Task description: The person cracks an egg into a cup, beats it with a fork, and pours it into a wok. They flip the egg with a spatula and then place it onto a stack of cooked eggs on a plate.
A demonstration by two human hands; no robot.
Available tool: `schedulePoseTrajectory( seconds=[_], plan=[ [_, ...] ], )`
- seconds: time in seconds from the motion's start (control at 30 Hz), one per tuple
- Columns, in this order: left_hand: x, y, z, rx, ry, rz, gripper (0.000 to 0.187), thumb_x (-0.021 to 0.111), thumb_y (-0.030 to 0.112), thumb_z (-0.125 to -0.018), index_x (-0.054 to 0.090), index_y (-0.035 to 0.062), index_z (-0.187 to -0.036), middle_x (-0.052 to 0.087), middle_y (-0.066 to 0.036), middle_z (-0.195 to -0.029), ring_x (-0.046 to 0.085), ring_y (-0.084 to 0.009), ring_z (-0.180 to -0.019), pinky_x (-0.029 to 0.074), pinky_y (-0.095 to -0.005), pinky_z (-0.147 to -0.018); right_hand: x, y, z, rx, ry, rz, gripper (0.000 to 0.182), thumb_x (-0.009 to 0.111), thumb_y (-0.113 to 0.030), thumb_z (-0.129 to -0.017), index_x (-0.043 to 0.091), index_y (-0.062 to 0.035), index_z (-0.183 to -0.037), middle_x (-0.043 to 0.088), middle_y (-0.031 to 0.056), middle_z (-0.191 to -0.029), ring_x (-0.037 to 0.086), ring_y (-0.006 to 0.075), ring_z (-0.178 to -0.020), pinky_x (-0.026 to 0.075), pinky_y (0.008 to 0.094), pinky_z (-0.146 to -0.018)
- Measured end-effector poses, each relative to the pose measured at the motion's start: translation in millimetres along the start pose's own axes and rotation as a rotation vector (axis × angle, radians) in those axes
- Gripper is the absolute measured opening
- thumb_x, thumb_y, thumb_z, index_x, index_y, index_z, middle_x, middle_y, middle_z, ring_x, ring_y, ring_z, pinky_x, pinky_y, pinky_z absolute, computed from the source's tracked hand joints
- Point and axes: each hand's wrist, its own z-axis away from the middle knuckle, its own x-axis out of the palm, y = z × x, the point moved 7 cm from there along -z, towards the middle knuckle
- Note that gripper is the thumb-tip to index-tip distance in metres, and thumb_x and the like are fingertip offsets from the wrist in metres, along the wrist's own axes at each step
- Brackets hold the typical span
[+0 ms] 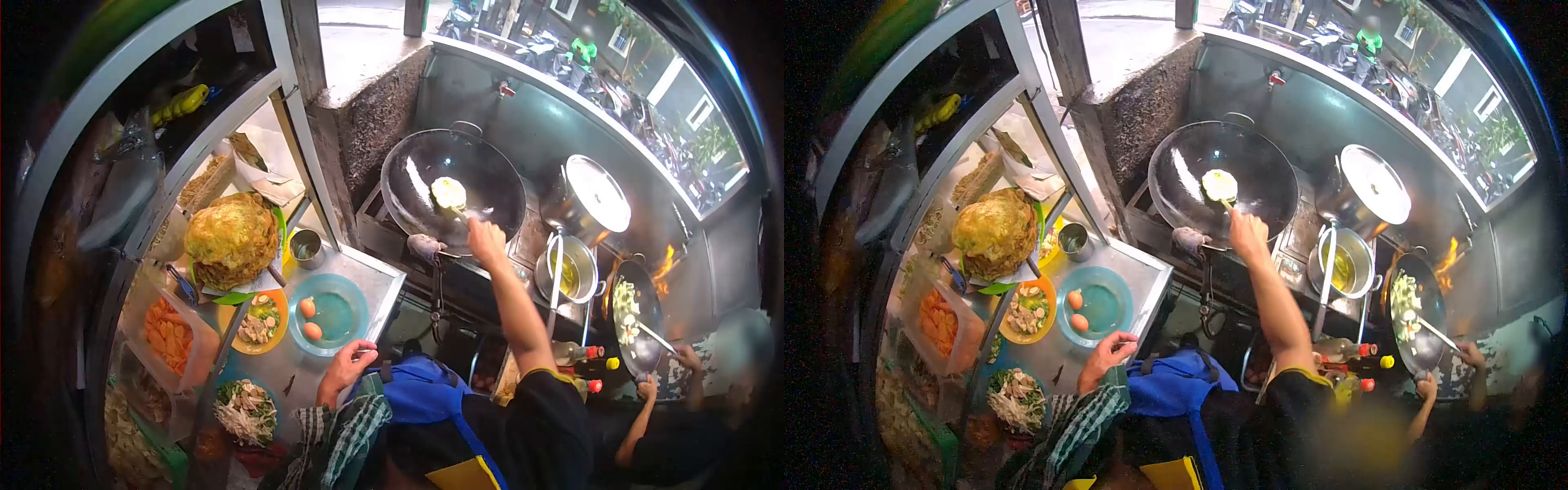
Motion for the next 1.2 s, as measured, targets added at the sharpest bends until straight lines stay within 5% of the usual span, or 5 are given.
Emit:
schedulePoseTrajectory(
  seconds=[0.1, 0.17, 0.6, 0.77, 1.2],
  plan=[
    [-4.7, -3.2, -5.1, 0.045, 0.0, -0.017, 0.028, 0.071, 0.025, -0.091, 0.067, 0.0067, -0.112, 0.068, -0.004, -0.106, 0.062, -0.0145, -0.096, 0.05, -0.0312, -0.087, 33.9, 2.8, 10.5, 0.095, 0.03, -0.074, 0.02, 0.062, -0.02, -0.089, 0.058, -0.0138, -0.107, 0.067, 0.0223, -0.09, 0.068, 0.0433, -0.082, 0.053, 0.0562, -0.071],
    [-7.1, -3.9, -5.3, 0.063, -0.006, -0.03, 0.028, 0.071, 0.025, -0.091, 0.067, 0.0063, -0.112, 0.068, -0.004, -0.106, 0.062, -0.0148, -0.096, 0.049, -0.0311, -0.087, 44.3, 7.0, 15.7, 0.134, 0.1, -0.057, 0.026, 0.05, -0.02, -0.096, 0.059, -0.0161, -0.121, 0.065, 0.0225, -0.093, 0.069, 0.0424, -0.083, 0.055, 0.0531, -0.071],
    [-19.0, -14.5, 23.4, 0.003, 0.028, 0.03, 0.029, 0.071, 0.023, -0.091, 0.065, 0.0036, -0.113, 0.068, -0.006, -0.107, 0.063, -0.0171, -0.097, 0.05, -0.0319, -0.088, -36.5, 66.2, 80.0, 0.149, -0.087, -0.075, 0.026, 0.067, -0.022, -0.087, 0.066, -0.0234, -0.113, 0.07, 0.0142, -0.102, 0.068, 0.0369, -0.095, 0.053, 0.0503, -0.082],
    [-19.6, -4.9, 22.9, 0.005, 0.063, 0.004, 0.027, 0.07, 0.021, -0.092, 0.065, 0.0031, -0.112, 0.069, -0.007, -0.104, 0.064, -0.0174, -0.097, 0.051, -0.032, -0.086, -105.2, 63.8, 44.4, -0.094, -0.041, 0.022, 0.021, 0.066, -0.017, -0.081, 0.075, -0.0209, -0.099, 0.073, 0.012, -0.085, 0.071, 0.0337, -0.082, 0.057, 0.0462, -0.073],
    [-8.6, -20.2, 12.4, 0.129, 0.174, 0.139, 0.026, 0.061, 0.016, -0.096, 0.061, 0.0022, -0.118, 0.068, -0.008, -0.103, 0.063, -0.0166, -0.088, 0.05, -0.0318, -0.081, -143.3, -79.9, -139.3, -0.403, -0.251, 0.623, 0.019, 0.059, -0.016, -0.089, 0.078, -0.0132, -0.093, 0.075, 0.0103, -0.101, 0.073, 0.0275, -0.095, 0.059, 0.0388, -0.074]
  ],
)
